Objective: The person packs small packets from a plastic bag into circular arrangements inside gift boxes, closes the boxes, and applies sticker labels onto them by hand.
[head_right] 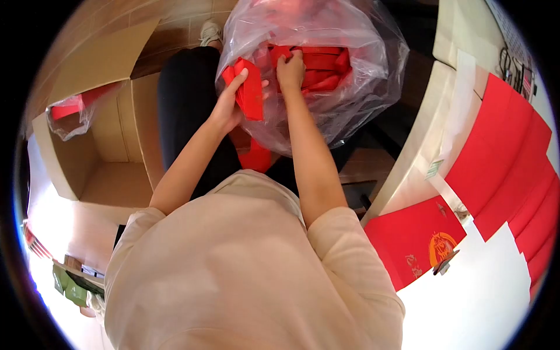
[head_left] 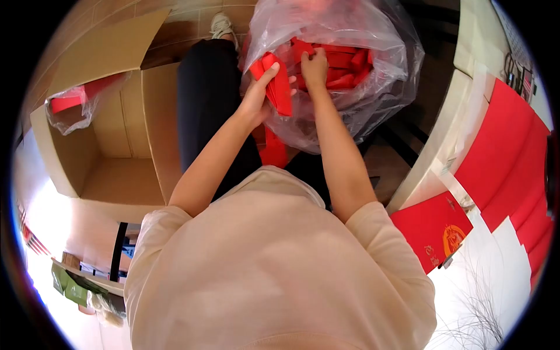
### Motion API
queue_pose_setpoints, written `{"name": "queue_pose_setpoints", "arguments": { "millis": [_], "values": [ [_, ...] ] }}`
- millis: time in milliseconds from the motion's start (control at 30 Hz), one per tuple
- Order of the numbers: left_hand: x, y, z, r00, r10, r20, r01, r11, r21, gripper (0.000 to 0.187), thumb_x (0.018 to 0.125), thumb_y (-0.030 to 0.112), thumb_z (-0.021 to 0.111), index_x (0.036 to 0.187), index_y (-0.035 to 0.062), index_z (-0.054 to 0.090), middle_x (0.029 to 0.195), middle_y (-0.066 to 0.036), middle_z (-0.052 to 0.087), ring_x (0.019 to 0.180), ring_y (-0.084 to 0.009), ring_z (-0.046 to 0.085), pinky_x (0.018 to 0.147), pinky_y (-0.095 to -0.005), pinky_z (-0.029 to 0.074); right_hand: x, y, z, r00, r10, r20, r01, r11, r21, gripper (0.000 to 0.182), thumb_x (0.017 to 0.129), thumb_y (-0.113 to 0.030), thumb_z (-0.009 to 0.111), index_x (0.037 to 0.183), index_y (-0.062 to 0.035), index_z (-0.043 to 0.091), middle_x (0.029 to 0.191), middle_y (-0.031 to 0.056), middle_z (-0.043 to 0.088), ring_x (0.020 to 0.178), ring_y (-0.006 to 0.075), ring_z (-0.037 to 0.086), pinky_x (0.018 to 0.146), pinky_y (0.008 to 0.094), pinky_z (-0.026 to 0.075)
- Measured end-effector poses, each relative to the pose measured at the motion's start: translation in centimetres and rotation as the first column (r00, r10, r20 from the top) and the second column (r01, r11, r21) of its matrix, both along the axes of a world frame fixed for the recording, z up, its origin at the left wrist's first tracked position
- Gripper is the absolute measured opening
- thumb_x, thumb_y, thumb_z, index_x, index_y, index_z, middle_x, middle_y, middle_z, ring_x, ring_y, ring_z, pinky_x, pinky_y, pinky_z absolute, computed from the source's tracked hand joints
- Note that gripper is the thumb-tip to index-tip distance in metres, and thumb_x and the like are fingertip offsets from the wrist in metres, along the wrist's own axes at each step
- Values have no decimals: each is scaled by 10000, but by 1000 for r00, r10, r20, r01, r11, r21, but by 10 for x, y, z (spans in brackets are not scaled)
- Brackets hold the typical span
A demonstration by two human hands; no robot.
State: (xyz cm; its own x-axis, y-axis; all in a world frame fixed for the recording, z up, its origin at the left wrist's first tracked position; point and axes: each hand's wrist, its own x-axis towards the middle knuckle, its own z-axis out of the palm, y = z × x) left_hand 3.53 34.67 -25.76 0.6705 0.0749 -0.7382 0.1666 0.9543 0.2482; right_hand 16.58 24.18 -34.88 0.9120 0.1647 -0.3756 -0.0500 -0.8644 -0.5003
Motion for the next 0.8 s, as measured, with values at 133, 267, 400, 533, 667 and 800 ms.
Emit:
{"name": "queue_pose_setpoints", "arguments": {
  "millis": [133,267,400,533,667,800],
  "values": [
    [2,-2,-2,999,-43,8,43,993,-106,494,896,352,632,1240,64,424,1138,-125,552,1038,-248,605,848,-412,539,-30,-42,52,950,-252,184,117,836,536,233,849,-51,603,1037,-3,475,910,157,650,872,259,635,731,331,493],
    [0,-5,6,993,-112,30,115,981,-155,479,896,337,638,1231,58,439,1083,-108,586,1033,-239,612,867,-385,537,-85,-54,114,972,-193,138,95,849,519,169,858,2,550,994,-18,451,1063,172,645,939,221,614,789,317,481],
    [0,-5,2,982,-154,108,164,982,-90,463,892,311,647,1226,50,460,1067,-107,618,1008,-226,620,888,-360,515,-109,-55,132,911,261,320,-390,799,457,164,820,90,418,957,5,440,1254,244,569,1130,259,572,949,282,419],
    [0,-8,-1,992,-121,24,113,969,218,425,848,170,688,1167,35,441,1043,-118,599,905,-215,653,777,-345,547,-87,-70,111,929,267,257,-367,762,534,144,810,19,438,948,-9,470,1079,177,634,1005,303,587,909,360,430],
    [3,0,-3,990,-133,39,127,981,144,495,837,182,703,1204,50,399,1043,-126,596,898,-220,654,741,-339,556,-17,-57,55,987,-69,143,16,940,341,304,795,-128,606,1058,-17,503,939,131,605,947,346,549,892,429,413],
    [6,-2,-4,995,-93,20,91,994,64,558,838,193,703,1245,58,346,1052,-141,594,879,-230,658,705,-339,564,62,-43,-14,913,309,266,-231,929,-288,586,761,-274,714,1235,-31,470,1190,176,549,1121,360,498,963,463,397]
  ]
}}
